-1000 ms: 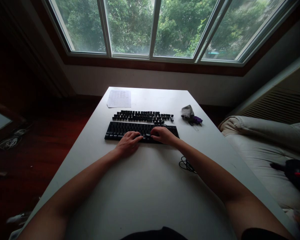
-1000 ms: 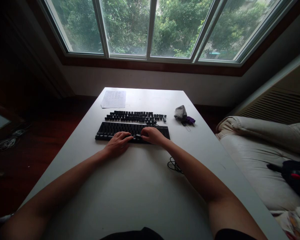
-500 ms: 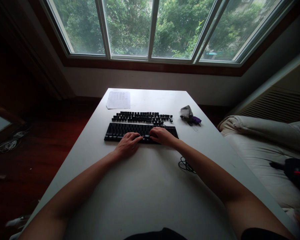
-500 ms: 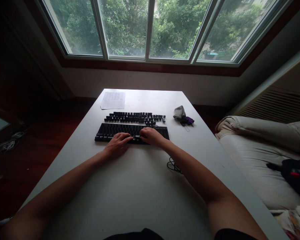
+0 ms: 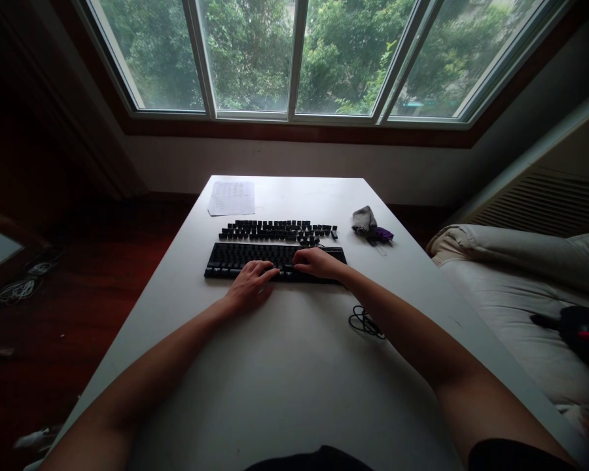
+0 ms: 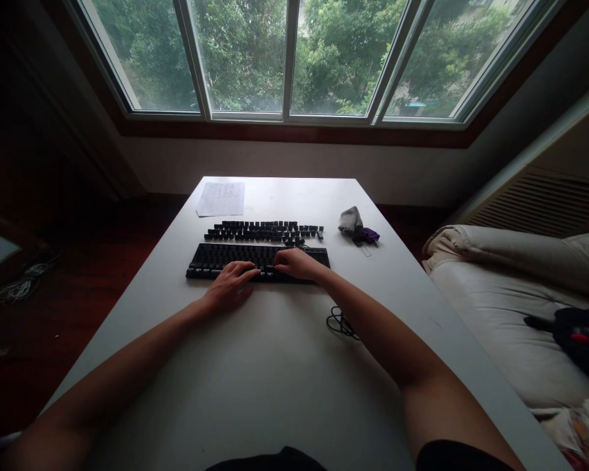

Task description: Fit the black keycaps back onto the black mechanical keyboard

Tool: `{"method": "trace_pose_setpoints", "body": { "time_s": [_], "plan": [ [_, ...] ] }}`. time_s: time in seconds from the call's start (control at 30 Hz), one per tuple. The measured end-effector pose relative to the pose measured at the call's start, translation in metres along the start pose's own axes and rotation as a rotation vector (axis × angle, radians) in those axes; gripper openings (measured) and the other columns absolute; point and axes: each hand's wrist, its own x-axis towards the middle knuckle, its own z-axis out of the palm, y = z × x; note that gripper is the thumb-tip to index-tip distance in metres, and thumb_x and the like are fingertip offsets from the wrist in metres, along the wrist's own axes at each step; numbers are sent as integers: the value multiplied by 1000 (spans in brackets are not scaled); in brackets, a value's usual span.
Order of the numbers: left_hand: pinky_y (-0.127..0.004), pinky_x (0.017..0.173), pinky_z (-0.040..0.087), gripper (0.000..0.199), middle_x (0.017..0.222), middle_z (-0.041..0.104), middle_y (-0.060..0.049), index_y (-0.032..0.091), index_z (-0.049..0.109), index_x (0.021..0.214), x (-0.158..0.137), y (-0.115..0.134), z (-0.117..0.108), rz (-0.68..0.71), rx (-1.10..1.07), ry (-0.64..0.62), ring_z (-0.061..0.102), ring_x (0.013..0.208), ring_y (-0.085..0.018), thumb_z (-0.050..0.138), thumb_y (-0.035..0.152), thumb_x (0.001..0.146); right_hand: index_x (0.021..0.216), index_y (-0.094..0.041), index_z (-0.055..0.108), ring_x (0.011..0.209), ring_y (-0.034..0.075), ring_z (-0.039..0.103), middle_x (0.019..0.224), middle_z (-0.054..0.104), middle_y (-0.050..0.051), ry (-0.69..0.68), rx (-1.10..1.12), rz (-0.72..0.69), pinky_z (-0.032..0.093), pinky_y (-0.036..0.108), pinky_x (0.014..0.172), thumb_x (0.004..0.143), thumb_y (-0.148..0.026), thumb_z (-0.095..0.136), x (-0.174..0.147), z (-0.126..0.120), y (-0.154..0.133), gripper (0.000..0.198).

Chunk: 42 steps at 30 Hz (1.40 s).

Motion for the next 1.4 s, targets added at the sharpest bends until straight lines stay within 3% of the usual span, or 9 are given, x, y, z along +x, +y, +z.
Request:
{"method": "trace_pose_setpoints", "body": {
  "time_s": [0.23, 0.47, 0.87, 1.03, 1.2, 1.4],
  "plan": [
    [-50, 113, 38, 51, 139, 52, -10, 26, 54, 139, 0, 0, 1, -2, -8, 9, 47, 128, -30, 60, 24, 88, 93, -19, 68, 73, 15, 59, 84, 69, 2, 43, -54, -41, 40, 24, 65, 88, -26, 64, -2, 5, 3, 10],
    [-51, 111, 39, 51, 137, 53, -11, 25, 54, 139, 4, 3, 2, 7, 5, 21, 48, 127, -30, 59, 22, 88, 96, -17, 64, 90, 21, 59, 98, 65, 9, 140, -250, -163, 42, 29, 78, 88, -21, 64, -11, 17, 5, 9],
    [-50, 118, 33, 55, 149, 49, -14, 15, 46, 147, 26, 24, 11, 182, 42, -8, 46, 136, -29, 50, 20, 92, 100, -19, 63, 97, 22, 59, 100, 64, 8, 218, -243, -118, 47, 33, 85, 92, -20, 59, -20, 24, -1, 9],
    [-51, 119, 31, 57, 149, 51, -11, 18, 46, 148, 27, 27, 19, 119, 50, 23, 45, 138, -28, 51, 20, 91, 118, -18, 63, 106, 25, 58, 112, 65, 11, 263, -356, -109, 49, 39, 91, 95, -26, 57, -39, 32, -16, 24],
    [-50, 119, 30, 59, 149, 51, -11, 18, 46, 148, 25, 30, 20, 74, 63, 28, 45, 138, -28, 53, 20, 90, 139, -15, 53, 121, 32, 52, 133, 57, 17, 322, -487, -84, 46, 46, 98, 95, -32, 58, -60, 49, -26, 48],
    [-51, 118, 32, 57, 148, 52, -11, 19, 47, 147, 25, 30, 24, 43, 38, 22, 46, 137, -28, 53, 21, 90, 142, -15, 52, 125, 33, 50, 138, 56, 19, 300, -506, -87, 43, 48, 100, 96, -28, 55, -62, 57, -27, 48]
  ]
}}
